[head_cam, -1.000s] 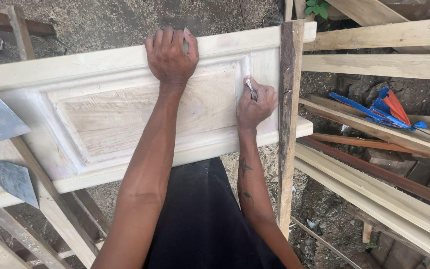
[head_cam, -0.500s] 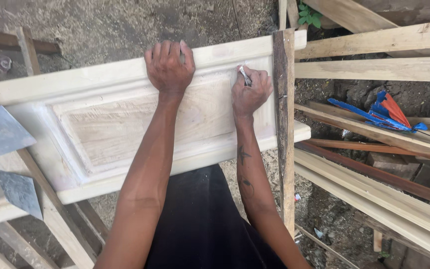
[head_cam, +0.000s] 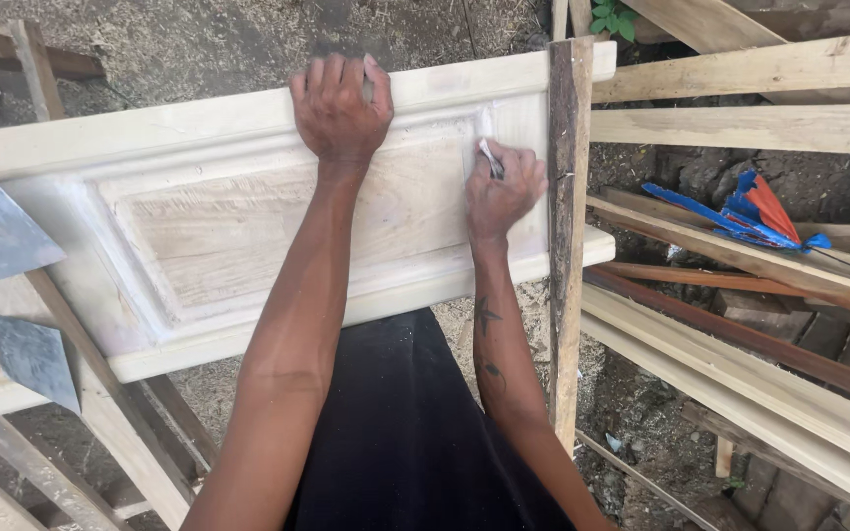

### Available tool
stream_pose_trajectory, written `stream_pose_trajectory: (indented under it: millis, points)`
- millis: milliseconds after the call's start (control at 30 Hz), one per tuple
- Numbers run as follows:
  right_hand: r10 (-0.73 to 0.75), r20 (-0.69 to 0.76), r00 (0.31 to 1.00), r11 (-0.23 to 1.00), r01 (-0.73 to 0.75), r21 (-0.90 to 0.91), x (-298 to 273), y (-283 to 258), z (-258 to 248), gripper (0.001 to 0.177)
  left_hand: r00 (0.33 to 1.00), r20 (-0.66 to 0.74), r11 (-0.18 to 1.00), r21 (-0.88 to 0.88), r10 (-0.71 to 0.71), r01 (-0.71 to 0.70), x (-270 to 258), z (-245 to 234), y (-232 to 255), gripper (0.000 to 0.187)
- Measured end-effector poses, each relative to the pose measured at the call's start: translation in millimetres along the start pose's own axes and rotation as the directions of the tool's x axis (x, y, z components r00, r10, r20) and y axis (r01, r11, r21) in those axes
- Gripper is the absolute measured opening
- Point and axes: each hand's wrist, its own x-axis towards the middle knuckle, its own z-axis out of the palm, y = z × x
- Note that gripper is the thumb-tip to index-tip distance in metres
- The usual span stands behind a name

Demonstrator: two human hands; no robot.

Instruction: The person sands a white wooden door panel using a sanding block. They move the block along the edges and flat surfaces, applying pressure to smooth the wood. The person adjusts their grip and position to reach different areas of the panel.

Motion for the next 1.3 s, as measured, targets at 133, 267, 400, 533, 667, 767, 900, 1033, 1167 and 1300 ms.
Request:
stream_pose_trajectory:
  millis: [133, 267, 400, 533, 667, 767, 900, 1033, 1167, 1300]
  points:
    - [-0.020, -0.041, 0.999, 1.000, 0.020, -0.004, 9, 2, 10, 0.012, 0.999, -0.031, 1.000, -0.015, -0.008, 0.008, 5, 0, 3, 0.028]
    - [-0.034, -0.039, 0.999, 0.999, 0.033, -0.021, 20, 1, 27, 0.012, 1.000, -0.003, 1.000, -0.020, -0.017, 0.017, 3, 0, -1, 0.027]
    - [-0.041, -0.044, 0.998, 0.998, 0.039, -0.057, -14, 9, 5, 0.013, 1.000, -0.012, 1.000, 0.002, -0.017, 0.017, -1, 1, -5, 0.027]
    - [-0.100, -0.033, 0.994, 0.994, 0.098, -0.049, -2, 12, 11, 0.009, 0.999, -0.033, 1.000, -0.011, -0.002, 0.001, 4, 3, 0, 0.027]
    - [-0.183, -0.047, 0.982, 0.981, 0.180, -0.071, 14, 13, 35, 0.009, 1.000, -0.026, 1.000, -0.016, -0.002, 0.002, 0, 0, -2, 0.026]
    - [-0.140, -0.049, 0.989, 0.988, 0.135, -0.080, -16, 25, 18, 0.016, 1.000, -0.024, 1.000, -0.028, -0.004, 0.003, -2, 3, -4, 0.026]
    - [-0.158, -0.088, 0.984, 0.982, 0.146, -0.122, -22, 27, 14, 0.021, 1.000, -0.031, 1.000, -0.019, 0.003, -0.003, 4, 3, 0, 0.027]
    - [-0.220, -0.072, 0.973, 0.969, 0.210, -0.129, 14, 11, 35, 0.023, 1.000, -0.023, 0.999, -0.032, -0.014, 0.013, 0, 2, -2, 0.028]
    - [-0.174, -0.065, 0.983, 0.978, 0.165, -0.125, -2, 8, 19, 0.027, 1.000, -0.021, 0.999, -0.050, -0.018, 0.017, 2, 4, -4, 0.027]
    - [-0.171, -0.059, 0.984, 0.980, 0.163, -0.113, -17, 6, 2, 0.024, 1.000, -0.030, 0.999, -0.039, -0.004, 0.003, 5, 1, 2, 0.026]
